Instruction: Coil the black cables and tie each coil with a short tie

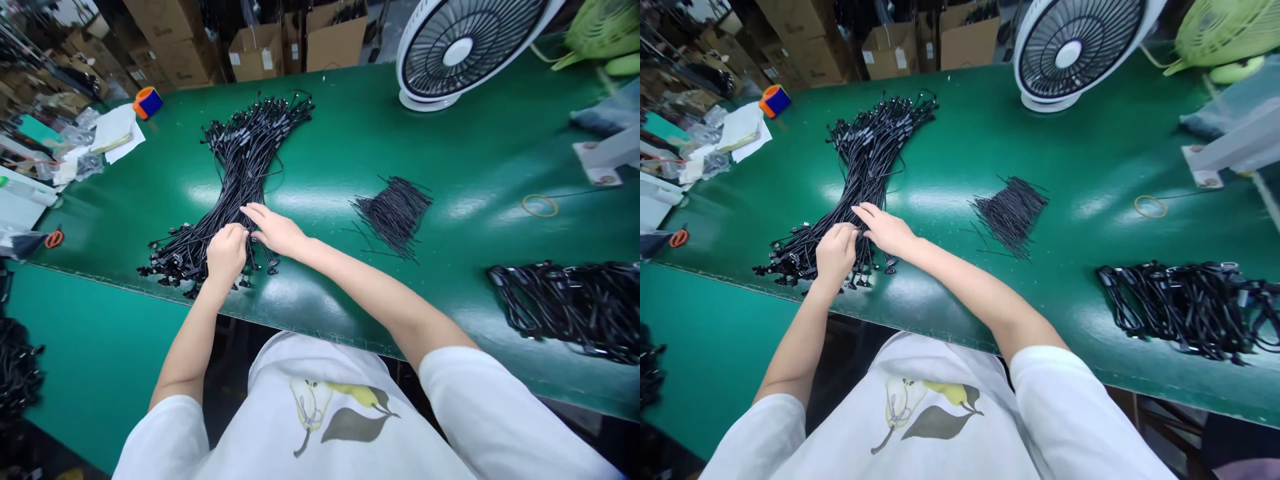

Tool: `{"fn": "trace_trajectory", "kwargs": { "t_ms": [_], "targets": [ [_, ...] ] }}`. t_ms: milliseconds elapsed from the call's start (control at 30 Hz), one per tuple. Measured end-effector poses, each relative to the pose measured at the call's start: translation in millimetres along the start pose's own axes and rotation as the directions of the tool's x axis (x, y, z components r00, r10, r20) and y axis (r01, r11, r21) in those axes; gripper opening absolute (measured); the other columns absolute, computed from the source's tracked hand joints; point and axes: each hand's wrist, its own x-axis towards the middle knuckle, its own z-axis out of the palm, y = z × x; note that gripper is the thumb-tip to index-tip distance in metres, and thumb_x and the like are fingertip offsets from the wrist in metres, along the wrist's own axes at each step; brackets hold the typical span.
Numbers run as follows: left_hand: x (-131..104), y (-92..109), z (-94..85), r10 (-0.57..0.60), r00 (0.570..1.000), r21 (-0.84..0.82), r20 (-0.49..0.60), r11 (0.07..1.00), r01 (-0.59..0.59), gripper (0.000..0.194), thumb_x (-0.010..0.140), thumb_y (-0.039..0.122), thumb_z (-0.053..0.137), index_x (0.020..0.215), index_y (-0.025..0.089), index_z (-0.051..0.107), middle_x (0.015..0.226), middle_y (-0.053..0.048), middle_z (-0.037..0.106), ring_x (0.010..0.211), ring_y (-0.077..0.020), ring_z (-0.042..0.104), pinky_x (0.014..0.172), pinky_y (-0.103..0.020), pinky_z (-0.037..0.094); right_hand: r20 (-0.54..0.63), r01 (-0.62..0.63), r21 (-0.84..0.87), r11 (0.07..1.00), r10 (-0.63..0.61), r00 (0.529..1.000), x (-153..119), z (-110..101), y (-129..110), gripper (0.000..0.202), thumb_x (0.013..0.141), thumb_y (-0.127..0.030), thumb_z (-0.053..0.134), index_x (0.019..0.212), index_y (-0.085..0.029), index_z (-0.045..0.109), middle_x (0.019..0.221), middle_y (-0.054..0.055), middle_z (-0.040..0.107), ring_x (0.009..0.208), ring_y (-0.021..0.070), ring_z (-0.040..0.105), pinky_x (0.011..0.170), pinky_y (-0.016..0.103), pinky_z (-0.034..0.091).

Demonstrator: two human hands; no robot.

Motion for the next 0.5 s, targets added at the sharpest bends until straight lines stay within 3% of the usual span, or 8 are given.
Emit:
{"fn": "trace_trajectory", "kwargs": {
  "t_ms": [100,167,233,333,433,500],
  "targets": [
    [-11,-18,-5.6,0.009,0.998,0.024,0.054,1.0,-0.01,0.033,0.101,0.036,0.036,0.094,0.017,0.063,0.096,-0.012,0.068,0.088,-0.0249,0.061,0.08,-0.035,0.043,0.077,-0.032,-0.085,0.996,0.038,0.996,26,-3,10,0.029,0.099,-0.025,0.042,0.118,-0.013,0.061,0.112,0.014,0.065,0.101,0.023,0.06,0.085,0.035,0.047],
    [-18,-43,-9.7,-0.005,0.995,0.022,0.103,1.0,0.002,0.03,0.099,0.037,0.04,0.093,0.018,0.062,0.094,-0.012,0.066,0.089,-0.026,0.059,0.081,-0.036,0.043,-0.002,-0.052,-0.165,0.985,0.053,0.999,21,-23,20,0.034,0.102,-0.027,0.033,0.109,-0.013,0.063,0.108,0.014,0.065,0.1,0.024,0.058,0.085,0.037,0.044],
    [-20,-71,-12.8,-0.053,0.992,-0.022,0.113,0.998,0.056,0.025,0.098,0.034,0.041,0.095,0.018,0.06,0.097,-0.012,0.065,0.094,-0.0267,0.058,0.085,-0.037,0.042,-0.134,-0.092,-0.301,0.949,0.053,0.99,7,-58,28,0.04,0.104,-0.031,0.027,0.11,-0.014,0.062,0.111,0.014,0.063,0.102,0.0244,0.056,0.085,0.039,0.04],
    [-11,-104,-16.7,-0.189,0.981,-0.13,0.031,0.973,0.192,0.021,0.095,0.029,0.043,0.096,0.017,0.06,0.101,-0.013,0.064,0.101,-0.0267,0.056,0.093,-0.041,0.04,-0.286,-0.231,-0.471,0.851,0.1,0.953,-16,-125,34,0.047,0.104,-0.037,0.022,0.111,-0.015,0.063,0.112,0.014,0.062,0.106,0.0262,0.052,0.087,0.042,0.037],
    [10,-119,-24.8,-0.279,0.959,-0.2,-0.046,0.943,0.265,0.025,0.096,0.029,0.04,0.092,0.015,0.06,0.097,-0.012,0.063,0.1,-0.0255,0.057,0.092,-0.043,0.038,-0.495,-0.466,-0.527,0.711,0.189,0.848,-44,-189,38,0.056,0.103,-0.045,0.019,0.119,-0.012,0.062,0.118,0.017,0.06,0.115,0.0326,0.05,0.092,0.049,0.037],
    [23,-120,-33.5,-0.301,0.952,-0.273,-0.048,0.921,0.278,0.027,0.096,0.031,0.039,0.085,0.017,0.059,0.087,-0.008,0.062,0.093,-0.0229,0.059,0.089,-0.042,0.04,-0.578,-0.554,-0.521,0.649,0.21,0.789,-72,-222,41,0.06,0.102,-0.048,0.017,0.126,-0.013,0.059,0.121,0.018,0.06,0.118,0.0351,0.05,0.093,0.051,0.038]
  ]
}}
